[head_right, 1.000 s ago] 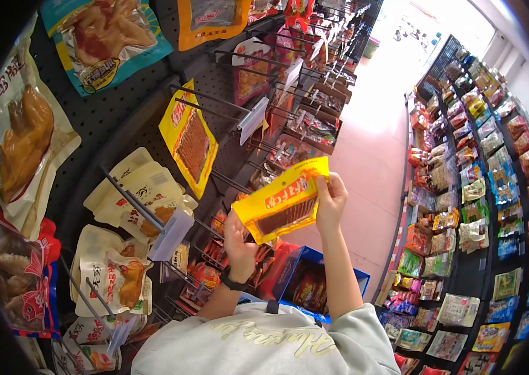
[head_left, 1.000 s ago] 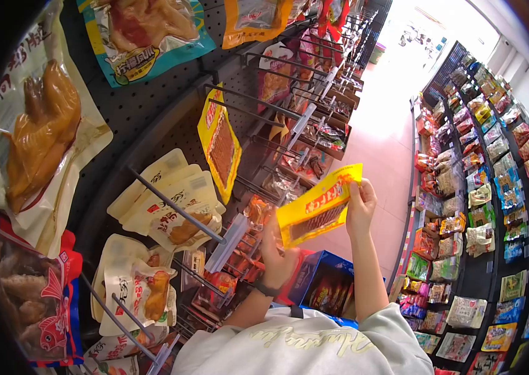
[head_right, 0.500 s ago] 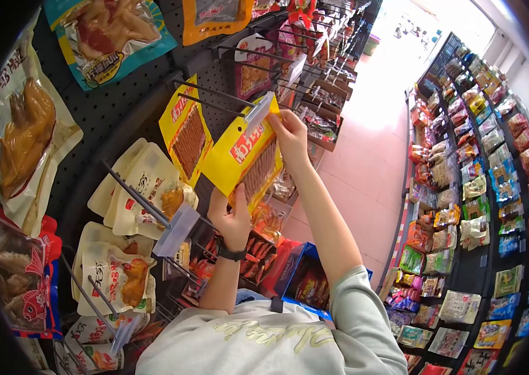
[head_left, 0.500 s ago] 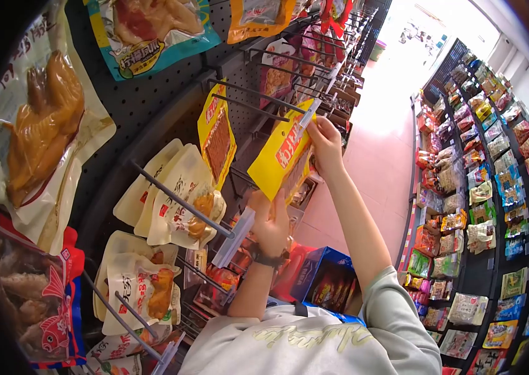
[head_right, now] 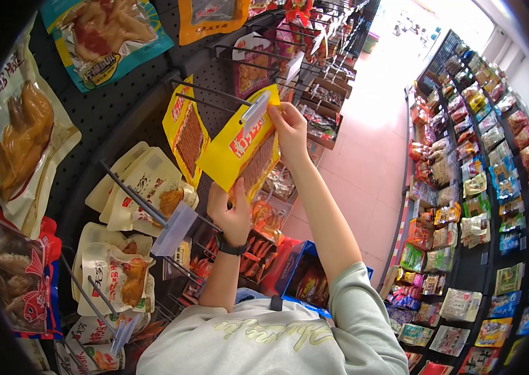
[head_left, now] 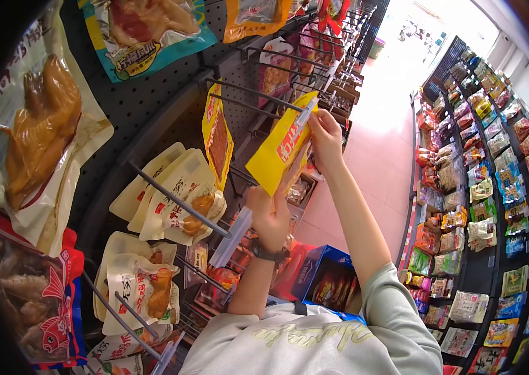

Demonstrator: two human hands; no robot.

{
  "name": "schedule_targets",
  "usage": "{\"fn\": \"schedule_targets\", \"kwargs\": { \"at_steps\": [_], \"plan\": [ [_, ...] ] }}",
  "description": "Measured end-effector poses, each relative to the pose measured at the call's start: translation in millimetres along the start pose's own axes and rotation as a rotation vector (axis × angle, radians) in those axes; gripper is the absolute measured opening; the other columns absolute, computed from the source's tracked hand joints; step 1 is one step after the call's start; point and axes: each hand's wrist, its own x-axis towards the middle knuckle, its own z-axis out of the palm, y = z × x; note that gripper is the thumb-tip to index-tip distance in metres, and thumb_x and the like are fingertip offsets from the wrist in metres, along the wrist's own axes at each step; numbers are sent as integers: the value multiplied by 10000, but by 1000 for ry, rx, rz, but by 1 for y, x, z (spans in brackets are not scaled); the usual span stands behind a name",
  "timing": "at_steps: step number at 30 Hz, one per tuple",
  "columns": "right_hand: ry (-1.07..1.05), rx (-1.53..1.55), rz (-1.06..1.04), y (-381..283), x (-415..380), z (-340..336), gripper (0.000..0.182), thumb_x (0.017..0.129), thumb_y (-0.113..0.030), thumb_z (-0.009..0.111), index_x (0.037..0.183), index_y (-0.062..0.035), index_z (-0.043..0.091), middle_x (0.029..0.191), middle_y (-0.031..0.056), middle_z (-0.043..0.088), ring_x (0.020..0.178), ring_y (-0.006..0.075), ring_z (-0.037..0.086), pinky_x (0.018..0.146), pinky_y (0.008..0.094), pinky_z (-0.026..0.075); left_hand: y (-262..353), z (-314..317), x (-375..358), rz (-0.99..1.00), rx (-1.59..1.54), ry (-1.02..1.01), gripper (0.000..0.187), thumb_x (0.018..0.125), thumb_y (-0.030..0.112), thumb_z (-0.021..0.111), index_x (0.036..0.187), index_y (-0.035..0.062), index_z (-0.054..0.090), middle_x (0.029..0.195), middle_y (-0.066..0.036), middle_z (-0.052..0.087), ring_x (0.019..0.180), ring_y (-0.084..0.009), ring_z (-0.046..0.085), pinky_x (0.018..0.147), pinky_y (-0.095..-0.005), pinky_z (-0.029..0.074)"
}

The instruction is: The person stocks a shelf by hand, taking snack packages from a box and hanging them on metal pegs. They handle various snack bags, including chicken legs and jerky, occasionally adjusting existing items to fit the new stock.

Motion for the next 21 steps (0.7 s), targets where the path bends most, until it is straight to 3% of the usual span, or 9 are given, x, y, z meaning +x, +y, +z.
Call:
{"fn": "schedule_targets", "kwargs": {
  "at_steps": [11,14,17,21],
  "plan": [
    [38,-12,19,13,19,3,136,890,-109,567,952,7,600,838,-3,607,754,49,528,681,207,416,-5,5,11,-71,1,18,177,838,44,611,979,-63,595,907,-152,638,818,-268,607,747,-330,455],
    [46,9,28,13,20,4,137,889,-106,567,958,6,600,840,-1,611,754,46,531,677,206,418,-3,14,15,2,-84,91,75,815,20,605,851,-29,562,730,-153,545,683,-334,533,593,-392,400],
    [39,6,54,15,21,2,138,889,-107,567,960,5,601,835,-1,614,748,45,535,675,203,418,-5,8,16,-25,-10,59,75,826,32,594,865,-26,568,755,-155,559,699,-336,544,608,-392,414],
    [48,6,60,18,15,2,140,890,-111,567,961,5,602,831,-2,619,739,44,537,672,198,417,-11,0,10,-137,15,-21,190,848,60,606,996,-58,588,909,-153,640,817,-265,614,743,-330,461]
  ]
}}
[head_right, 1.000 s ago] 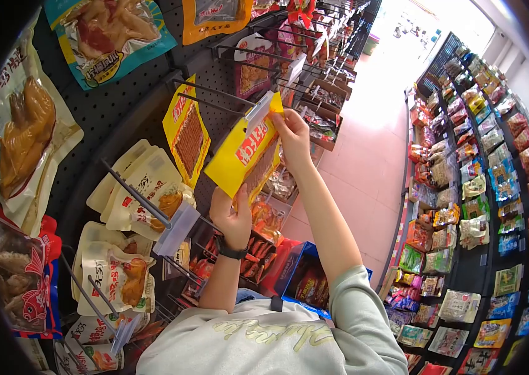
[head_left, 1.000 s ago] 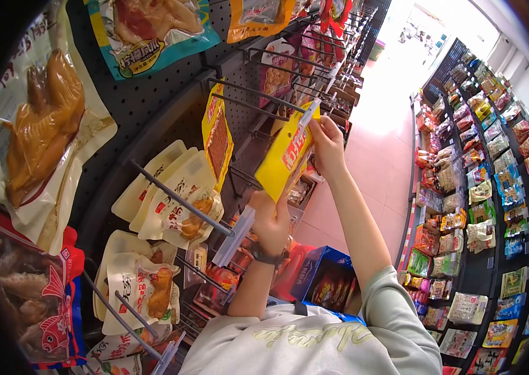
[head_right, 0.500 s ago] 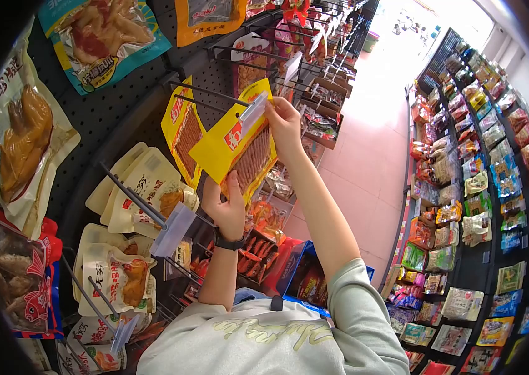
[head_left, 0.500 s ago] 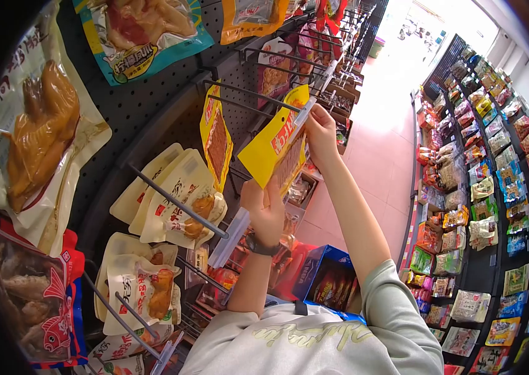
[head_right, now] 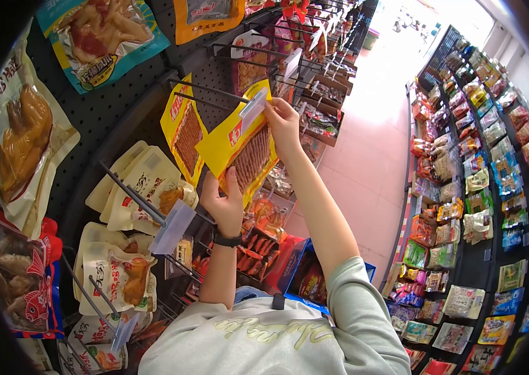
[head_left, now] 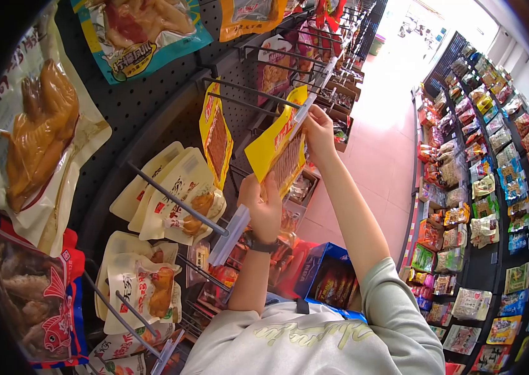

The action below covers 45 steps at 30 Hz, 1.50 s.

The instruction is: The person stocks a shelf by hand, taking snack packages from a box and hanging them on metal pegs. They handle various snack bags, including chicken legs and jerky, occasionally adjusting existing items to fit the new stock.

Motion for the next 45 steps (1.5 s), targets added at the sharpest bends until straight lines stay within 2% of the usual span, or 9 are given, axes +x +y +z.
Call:
{"fn": "schedule_targets", "kwargs": {
  "at_steps": [18,23,26,32,37,40,42,43,45],
  "plan": [
    [29,71,-10,13,1,20,121,874,-73,540,938,-7,619,833,17,650,721,77,598,655,214,469,-4,-8,7,-38,52,47,216,854,90,605,998,-69,583,919,-168,640,839,-289,610,757,-347,457],
    [136,-301,-99,7,-5,27,497,863,-46,510,1315,-10,309,1035,121,583,913,155,574,747,270,471,-20,-7,18,-16,134,132,214,851,112,606,976,-62,590,890,-177,637,795,-318,613,715,-365,466],
    [272,-370,-108,8,-32,27,438,888,-100,518,1276,-22,331,988,92,566,863,145,553,779,278,444,-29,-7,30,5,177,222,222,854,122,597,977,-63,593,880,-189,638,787,-343,614,694,-377,475],
    [129,-475,-63,52,-132,8,392,874,-92,547,1223,-33,379,904,69,565,775,118,545,693,253,455,-50,-2,53,-91,347,369,229,861,118,581,993,-68,582,895,-221,632,787,-357,610,700,-387,479],
    [-197,-600,259,83,-251,-36,394,846,-86,567,1209,-81,414,808,75,588,732,119,569,664,287,469,-56,-2,61,22,358,401,232,851,160,610,881,-70,593,787,-192,633,671,-329,613,617,-384,481],
    [-229,-586,477,80,-308,-71,270,856,-111,547,1118,-57,510,783,71,596,711,115,571,659,293,475,-74,3,29,7,309,259,397,859,138,586,1178,-69,474,1115,-235,543,1000,-348,547,838,-399,457],
    [-98,-528,630,86,-340,-101,200,871,-123,520,1051,-46,561,729,58,601,673,97,567,619,273,469,-64,13,-10,0,149,167,619,862,132,577,1358,-49,251,1354,-232,333,1204,-346,406,973,-421,385],
    [-35,-576,616,82,-351,-116,190,870,-122,523,1033,-38,571,733,52,603,667,93,564,609,267,466,-60,13,-36,-28,216,59,706,860,117,570,1399,-31,138,1421,-231,205,1279,-340,318,1020,-441,339],
    [125,-562,627,80,-375,-148,171,868,-122,530,998,-27,588,739,44,606,657,91,564,592,257,465,-51,22,-99,-6,222,-49,663,841,60,546,1385,-43,180,1397,-246,241,1269,-361,321,1034,-439,313]
  ]
}}
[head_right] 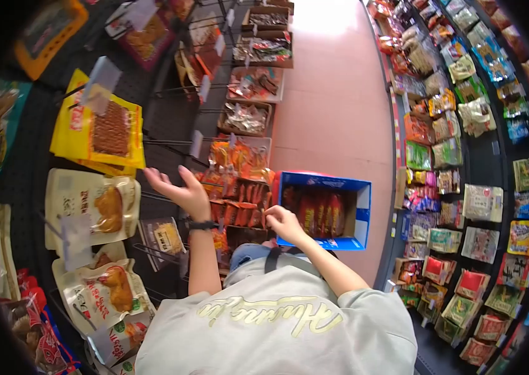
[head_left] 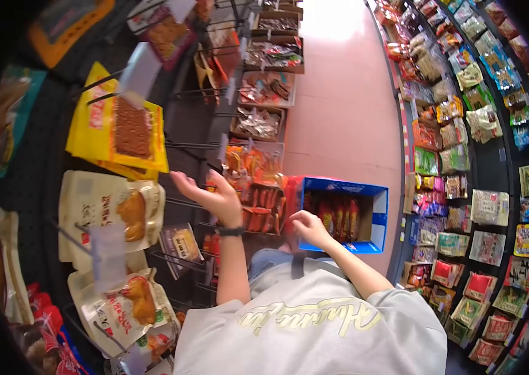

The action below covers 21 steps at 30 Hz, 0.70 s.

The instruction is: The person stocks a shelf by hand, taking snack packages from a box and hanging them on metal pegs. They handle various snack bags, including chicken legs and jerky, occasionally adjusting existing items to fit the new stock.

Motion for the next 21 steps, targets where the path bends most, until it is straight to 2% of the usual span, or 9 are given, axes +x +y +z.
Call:
{"fn": "schedule_targets", "kwargs": {
  "at_steps": [3,5,7,9,11,14,15,18,21],
  "plan": [
    [200,148,240,42,-15,-40,150,869,-124,532,960,-27,600,745,59,615,649,115,587,574,246,487,7,0,-93,135,19,-305,515,801,3,529,1282,-50,353,1316,-233,367,1222,-361,369,1002,-430,335],
    [325,156,282,82,-24,-62,155,861,-102,541,967,2,586,755,83,620,652,128,597,580,253,495,18,-2,-138,209,-75,-507,372,765,-18,539,1133,-7,490,1238,-193,458,1162,-328,434,946,-418,379],
    [395,244,381,109,-32,-80,179,858,-87,536,1002,17,565,804,99,629,681,142,612,621,261,505,18,1,-169,334,-228,-937,318,739,-18,556,1052,36,542,1192,-156,495,1104,-302,480,907,-398,407],
    [397,269,482,122,-38,-92,204,887,-88,507,1065,10,526,880,106,618,728,139,611,651,239,500,27,12,-203,190,-162,-1178,318,731,-1,572,1044,56,571,1192,-145,501,1104,-319,476,911,-403,415],
    [354,297,519,128,-41,-100,226,901,-118,488,1096,-9,518,956,112,622,792,153,624,712,260,490,16,22,-241,-78,-61,-1303,503,749,59,578,1235,39,449,1297,-215,397,1191,-380,389,992,-420,351],
    [315,382,539,127,-42,-101,239,913,-150,471,1113,-31,523,997,104,623,839,159,624,753,273,475,-15,53,-294,-442,220,-1408,773,694,116,604,1337,-74,219,1353,-325,274,1261,-438,281,1065,-442,245],
    [301,385,522,127,-43,-100,232,912,-143,478,1106,-27,528,990,105,624,834,154,621,745,268,476,-23,64,-308,-548,296,-1394,786,681,109,600,1338,-81,211,1367,-325,258,1276,-429,270,1063,-440,249],
    [272,431,457,129,-45,-97,217,891,-82,492,1072,32,526,967,153,624,814,190,633,742,278,499,-30,89,-321,-681,396,-1313,809,685,98,569,1364,-77,163,1388,-321,234,1303,-393,255,1094,-417,203],
    [167,352,426,140,-52,-98,205,905,-100,493,1079,2,531,970,135,623,817,173,622,774,284,488,-25,107,-327,-598,455,-1212,789,734,77,526,1392,-44,109,1428,-240,231,1321,-395,222,1104,-408,186]
  ]
}}
